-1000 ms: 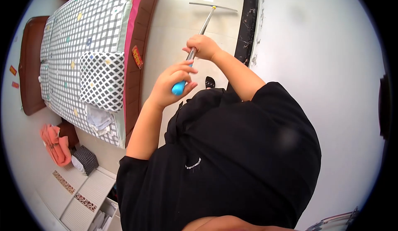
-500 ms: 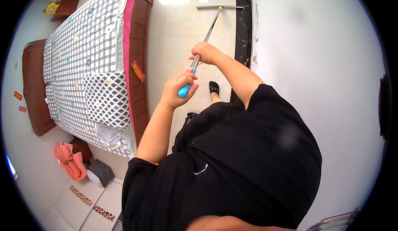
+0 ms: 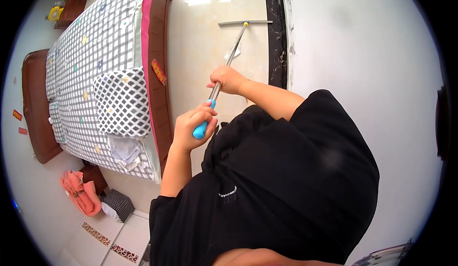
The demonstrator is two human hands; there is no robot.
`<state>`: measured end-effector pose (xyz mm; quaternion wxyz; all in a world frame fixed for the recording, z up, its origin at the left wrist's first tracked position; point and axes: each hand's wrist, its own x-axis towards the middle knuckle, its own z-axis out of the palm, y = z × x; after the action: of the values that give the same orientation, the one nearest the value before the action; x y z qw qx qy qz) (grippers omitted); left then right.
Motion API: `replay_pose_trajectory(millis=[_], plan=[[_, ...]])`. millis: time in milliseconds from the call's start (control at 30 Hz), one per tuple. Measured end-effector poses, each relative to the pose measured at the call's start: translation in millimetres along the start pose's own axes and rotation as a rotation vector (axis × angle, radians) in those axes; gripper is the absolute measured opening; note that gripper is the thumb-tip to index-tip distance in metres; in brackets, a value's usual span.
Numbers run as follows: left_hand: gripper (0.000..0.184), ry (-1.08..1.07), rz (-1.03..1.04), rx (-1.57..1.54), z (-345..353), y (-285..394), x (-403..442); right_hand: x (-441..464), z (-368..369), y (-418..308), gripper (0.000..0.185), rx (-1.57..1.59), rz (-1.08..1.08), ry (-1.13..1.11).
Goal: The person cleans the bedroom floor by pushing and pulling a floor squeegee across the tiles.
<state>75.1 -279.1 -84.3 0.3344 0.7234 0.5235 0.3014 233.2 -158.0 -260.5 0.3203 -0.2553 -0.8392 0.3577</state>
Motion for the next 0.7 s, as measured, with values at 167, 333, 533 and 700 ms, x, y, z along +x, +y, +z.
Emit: replay_pose_trajectory(millis=[167,333,533,700], plan=[[0.01,0.058,-0.032,-0.126,-30,23,-81,-23,51,-78,0.036,0.056,0.019,0.0],[0.01,0.089,-0.052,-0.145,-49,40,-140,-42,89,-129,0.039,0.064,-0.027,-0.001],[0.013,0.071,-0.024,-0.165,-75,63,-174,-53,100,-182,0.038,0.167,0.003,-0.034],[0.016,0.092,0.078,-0.19,-85,62,-168,-47,99,-195,0.037,0.133,0.036,-0.027]])
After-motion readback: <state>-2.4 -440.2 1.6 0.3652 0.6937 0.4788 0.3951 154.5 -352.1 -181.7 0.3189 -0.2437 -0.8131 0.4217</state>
